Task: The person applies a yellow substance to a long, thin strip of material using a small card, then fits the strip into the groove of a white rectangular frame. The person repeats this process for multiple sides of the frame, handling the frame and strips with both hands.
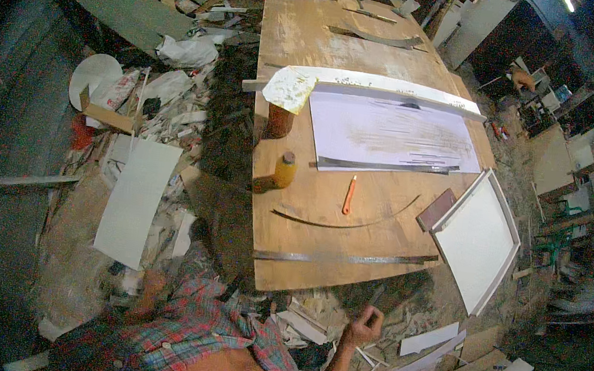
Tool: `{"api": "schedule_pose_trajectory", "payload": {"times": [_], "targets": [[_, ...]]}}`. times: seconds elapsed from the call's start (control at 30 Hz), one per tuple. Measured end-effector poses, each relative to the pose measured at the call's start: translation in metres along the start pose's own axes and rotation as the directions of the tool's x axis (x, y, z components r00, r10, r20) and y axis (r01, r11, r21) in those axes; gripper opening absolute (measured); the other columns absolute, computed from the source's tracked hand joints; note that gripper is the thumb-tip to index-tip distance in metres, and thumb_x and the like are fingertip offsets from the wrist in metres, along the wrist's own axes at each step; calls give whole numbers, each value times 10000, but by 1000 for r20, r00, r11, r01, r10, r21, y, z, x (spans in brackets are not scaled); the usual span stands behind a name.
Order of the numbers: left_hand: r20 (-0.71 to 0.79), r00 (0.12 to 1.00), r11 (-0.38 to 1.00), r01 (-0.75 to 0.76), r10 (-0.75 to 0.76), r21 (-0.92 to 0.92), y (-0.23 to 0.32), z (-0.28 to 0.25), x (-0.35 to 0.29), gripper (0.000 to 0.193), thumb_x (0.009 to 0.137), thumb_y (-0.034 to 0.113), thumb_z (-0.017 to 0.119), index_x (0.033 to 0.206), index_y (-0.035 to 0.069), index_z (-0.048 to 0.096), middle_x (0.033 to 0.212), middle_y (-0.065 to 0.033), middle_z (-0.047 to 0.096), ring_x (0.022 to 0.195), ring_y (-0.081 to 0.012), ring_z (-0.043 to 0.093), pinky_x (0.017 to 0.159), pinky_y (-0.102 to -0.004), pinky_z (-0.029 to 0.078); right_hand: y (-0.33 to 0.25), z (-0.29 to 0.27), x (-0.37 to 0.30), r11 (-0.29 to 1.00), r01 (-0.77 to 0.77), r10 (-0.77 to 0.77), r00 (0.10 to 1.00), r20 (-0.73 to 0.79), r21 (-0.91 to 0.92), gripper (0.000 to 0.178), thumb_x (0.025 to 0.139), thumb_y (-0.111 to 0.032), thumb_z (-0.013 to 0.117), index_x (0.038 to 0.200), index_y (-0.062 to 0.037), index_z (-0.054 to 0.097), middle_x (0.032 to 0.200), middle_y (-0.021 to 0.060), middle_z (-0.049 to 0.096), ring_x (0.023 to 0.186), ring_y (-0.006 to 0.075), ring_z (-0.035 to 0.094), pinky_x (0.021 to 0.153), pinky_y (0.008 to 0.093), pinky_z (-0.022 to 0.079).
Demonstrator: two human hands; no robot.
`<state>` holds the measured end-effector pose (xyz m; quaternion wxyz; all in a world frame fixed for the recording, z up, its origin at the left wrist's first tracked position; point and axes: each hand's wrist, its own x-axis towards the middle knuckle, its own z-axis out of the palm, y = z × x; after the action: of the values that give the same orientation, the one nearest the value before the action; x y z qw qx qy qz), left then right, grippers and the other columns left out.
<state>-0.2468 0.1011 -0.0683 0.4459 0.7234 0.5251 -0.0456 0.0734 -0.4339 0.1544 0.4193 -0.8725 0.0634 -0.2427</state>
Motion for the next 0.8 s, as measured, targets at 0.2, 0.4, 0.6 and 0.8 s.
{"api": "schedule_pose_trajectory", "payload": {"times": [0.2,0.4,0.6,0.8], "targets": [[23,1000,998,-17,19,-56,58,-60,149,223,872,188,611,993,1,618,823,-132,634,752,-311,616,715,-426,497,-233,170,-2,908,315,-406,827,390,277,144,840,-113,688,915,-5,632,738,101,636,666,183,618,663,298,490],[-6,995,991,-102,102,-88,69,-139,302,320,882,208,618,1116,-9,633,890,-138,672,814,-305,643,780,-427,513,-321,424,-45,961,67,-249,630,736,267,324,871,-206,676,1108,-6,585,920,164,667,869,290,662,781,353,516],[-23,997,796,50,-80,-604,2,-270,282,306,932,156,568,1162,-46,585,927,-132,647,835,-247,622,772,-369,500,-346,522,-96,934,353,-60,321,945,-60,512,892,-359,617,1244,-6,504,1058,228,654,1018,390,622,838,445,512],[-58,968,921,215,-246,-325,47,-320,322,310,929,155,573,1161,-50,584,931,-133,646,836,-249,622,771,-369,498,-343,598,-84,988,154,-59,461,885,-15,464,875,-323,650,1194,3,566,1082,215,657,1020,378,631,848,433,504]]}}
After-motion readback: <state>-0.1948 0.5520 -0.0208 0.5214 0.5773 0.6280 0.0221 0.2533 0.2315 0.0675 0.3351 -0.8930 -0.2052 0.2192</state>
